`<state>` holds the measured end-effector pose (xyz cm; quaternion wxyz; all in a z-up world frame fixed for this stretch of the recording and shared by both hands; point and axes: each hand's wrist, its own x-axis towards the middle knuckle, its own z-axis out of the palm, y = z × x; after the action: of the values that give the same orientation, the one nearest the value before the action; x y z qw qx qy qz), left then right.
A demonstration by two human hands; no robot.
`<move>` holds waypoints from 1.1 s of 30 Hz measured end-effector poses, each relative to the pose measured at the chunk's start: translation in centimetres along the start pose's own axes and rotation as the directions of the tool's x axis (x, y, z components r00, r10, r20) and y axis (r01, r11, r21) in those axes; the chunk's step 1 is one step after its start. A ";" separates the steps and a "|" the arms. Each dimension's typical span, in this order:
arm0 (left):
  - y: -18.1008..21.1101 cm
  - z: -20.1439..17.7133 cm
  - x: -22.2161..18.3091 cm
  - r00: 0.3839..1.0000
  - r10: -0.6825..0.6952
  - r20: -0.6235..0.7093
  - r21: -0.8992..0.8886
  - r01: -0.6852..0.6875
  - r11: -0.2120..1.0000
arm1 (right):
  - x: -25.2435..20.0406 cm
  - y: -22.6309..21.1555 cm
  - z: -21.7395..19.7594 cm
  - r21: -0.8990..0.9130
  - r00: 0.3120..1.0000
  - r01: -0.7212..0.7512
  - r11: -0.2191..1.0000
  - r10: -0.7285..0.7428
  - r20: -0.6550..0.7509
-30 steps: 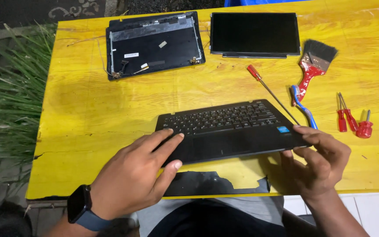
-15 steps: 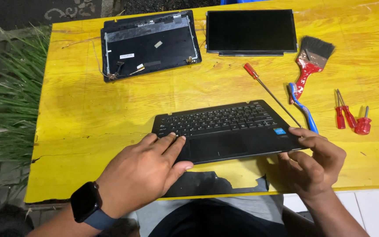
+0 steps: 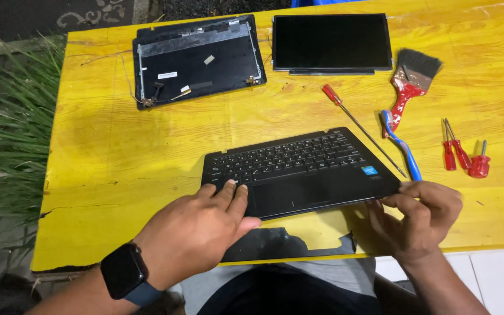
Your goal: Removing the keyboard cover and disconnecting internal ribbon cables from a laptop during disassembly.
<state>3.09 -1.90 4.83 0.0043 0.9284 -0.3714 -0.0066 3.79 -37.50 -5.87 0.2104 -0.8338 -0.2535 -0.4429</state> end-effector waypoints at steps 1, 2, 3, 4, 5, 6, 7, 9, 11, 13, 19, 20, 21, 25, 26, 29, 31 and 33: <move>0.0 0.1 0.0 1.000 0.001 0.000 -0.001 -0.001 1.000 | 0.2 0.0 -0.1 -0.001 1.000 0.000 1.000 0.000 0.001; 0.0 0.1 0.0 0.998 0.052 -0.040 0.078 -0.049 0.996 | 0.3 0.0 -0.3 -0.004 1.000 -0.002 1.000 0.002 0.010; 0.0 0.1 -0.1 0.992 0.105 -0.075 0.161 -0.092 0.983 | 0.5 0.0 -0.3 -0.006 1.000 -0.004 1.000 0.004 0.017; -0.1 0.1 -0.1 0.992 0.103 -0.075 0.163 -0.090 0.982 | 0.3 0.0 -0.2 -0.005 1.000 -0.003 1.000 0.003 0.016; -0.2 0.1 0.0 0.989 0.119 -0.087 0.172 -0.102 0.980 | 0.1 0.0 -0.2 -0.026 1.000 0.005 1.000 -0.005 0.020; -0.3 0.0 0.1 0.986 0.134 -0.098 0.181 -0.115 0.977 | -0.2 0.0 -0.3 -0.047 1.000 0.013 0.999 -0.012 0.025; -0.6 0.1 0.2 0.986 0.136 -0.099 0.182 -0.117 0.976 | 0.0 -0.3 -0.2 -0.049 1.000 0.012 0.999 -0.011 0.024; -1.2 0.2 0.4 0.985 0.174 -0.008 0.116 -0.172 0.978 | 0.4 -0.9 0.1 -0.092 0.999 0.027 0.995 -0.025 0.022; -1.8 -0.3 0.8 0.979 0.204 -0.020 0.110 -0.201 0.974 | 0.6 -1.5 0.5 -0.096 0.999 0.051 0.994 -0.049 0.021; -2.3 -0.9 1.2 0.972 0.234 -0.032 0.102 -0.230 0.968 | 0.8 -2.2 1.0 -0.100 0.997 0.075 0.992 -0.073 0.022; -3.4 -2.1 2.1 0.971 0.235 0.050 0.031 -0.237 0.971 | 3.5 -5.2 1.9 -0.069 0.981 0.153 0.986 -0.142 0.135; -3.7 -2.1 2.2 0.967 0.240 0.083 0.018 -0.242 0.970 | 3.7 -5.4 2.1 -0.080 0.978 0.156 0.985 -0.142 0.155; -4.0 -2.1 2.5 0.964 0.243 0.111 0.010 -0.246 0.969 | 4.1 -5.5 2.3 -0.093 0.974 0.165 0.982 -0.147 0.171; -4.2 -2.3 2.7 0.956 0.228 0.183 -0.043 -0.224 0.974 | 4.6 -5.3 2.4 -0.158 0.960 0.204 0.966 -0.165 0.227; -4.2 -2.1 2.7 0.960 0.233 0.158 -0.034 -0.230 0.973 | 5.1 -5.3 2.3 -0.126 0.961 0.218 0.968 -0.190 0.202; -4.1 -1.8 2.6 0.963 0.231 0.141 -0.050 -0.227 0.973 | 5.5 -5.2 2.2 -0.071 0.958 0.237 0.969 -0.221 0.182; -4.0 -1.7 2.5 0.962 0.227 0.154 -0.079 -0.217 0.973 | 5.6 -5.2 2.2 -0.046 0.956 0.236 0.971 -0.224 0.189; -3.9 -1.6 2.4 0.965 0.246 0.089 -0.033 -0.244 0.969 | 6.0 -5.3 2.3 -0.018 0.958 0.228 0.973 -0.221 0.182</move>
<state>7.56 -0.71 6.38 -0.0018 0.8741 -0.4829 -0.0531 4.82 -30.62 -1.33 0.1191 -0.8398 -0.3559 -0.3922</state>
